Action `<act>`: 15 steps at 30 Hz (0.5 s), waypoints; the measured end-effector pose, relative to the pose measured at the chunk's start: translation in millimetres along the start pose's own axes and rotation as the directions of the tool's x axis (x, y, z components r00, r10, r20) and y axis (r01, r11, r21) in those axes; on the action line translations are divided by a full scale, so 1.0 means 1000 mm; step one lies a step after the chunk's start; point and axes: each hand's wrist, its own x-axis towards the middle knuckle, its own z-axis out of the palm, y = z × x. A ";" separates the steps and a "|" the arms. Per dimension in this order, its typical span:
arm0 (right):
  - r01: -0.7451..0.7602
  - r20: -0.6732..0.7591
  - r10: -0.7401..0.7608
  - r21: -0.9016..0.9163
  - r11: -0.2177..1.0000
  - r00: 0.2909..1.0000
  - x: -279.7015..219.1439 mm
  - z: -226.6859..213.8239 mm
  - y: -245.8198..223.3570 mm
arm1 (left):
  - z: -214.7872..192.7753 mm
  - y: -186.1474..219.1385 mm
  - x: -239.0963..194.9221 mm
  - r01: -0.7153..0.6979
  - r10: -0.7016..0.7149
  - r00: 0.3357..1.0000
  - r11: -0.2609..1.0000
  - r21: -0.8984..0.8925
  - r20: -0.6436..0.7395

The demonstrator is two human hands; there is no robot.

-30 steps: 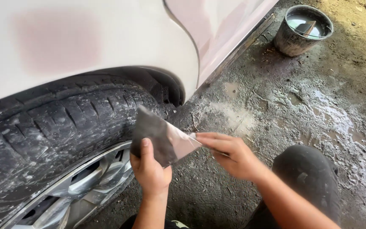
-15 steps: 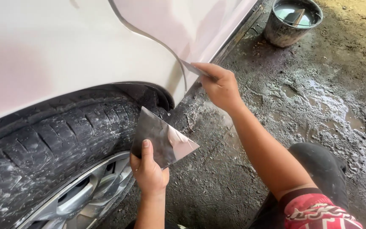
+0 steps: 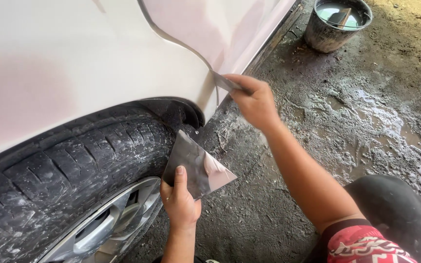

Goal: The person sands the side panel of a white car using a sanding block. They work along the lower edge of the door and the area above the wheel arch, smoothing the surface.

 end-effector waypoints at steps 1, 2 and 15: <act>0.001 -0.004 -0.001 -0.003 1.000 1.000 -0.007 0.009 0.000 | -0.001 0.002 -0.001 0.002 -0.002 1.000 1.000 -0.002 0.004; 0.066 -0.070 -0.067 -0.025 0.998 0.995 -0.014 0.018 0.001 | -0.002 0.005 -0.002 -0.008 0.008 1.000 1.000 0.014 -0.004; 0.292 0.354 -0.293 0.058 0.955 0.888 -0.128 -0.011 -0.036 | 0.009 -0.001 -0.014 -0.289 0.298 0.941 0.954 0.077 -0.163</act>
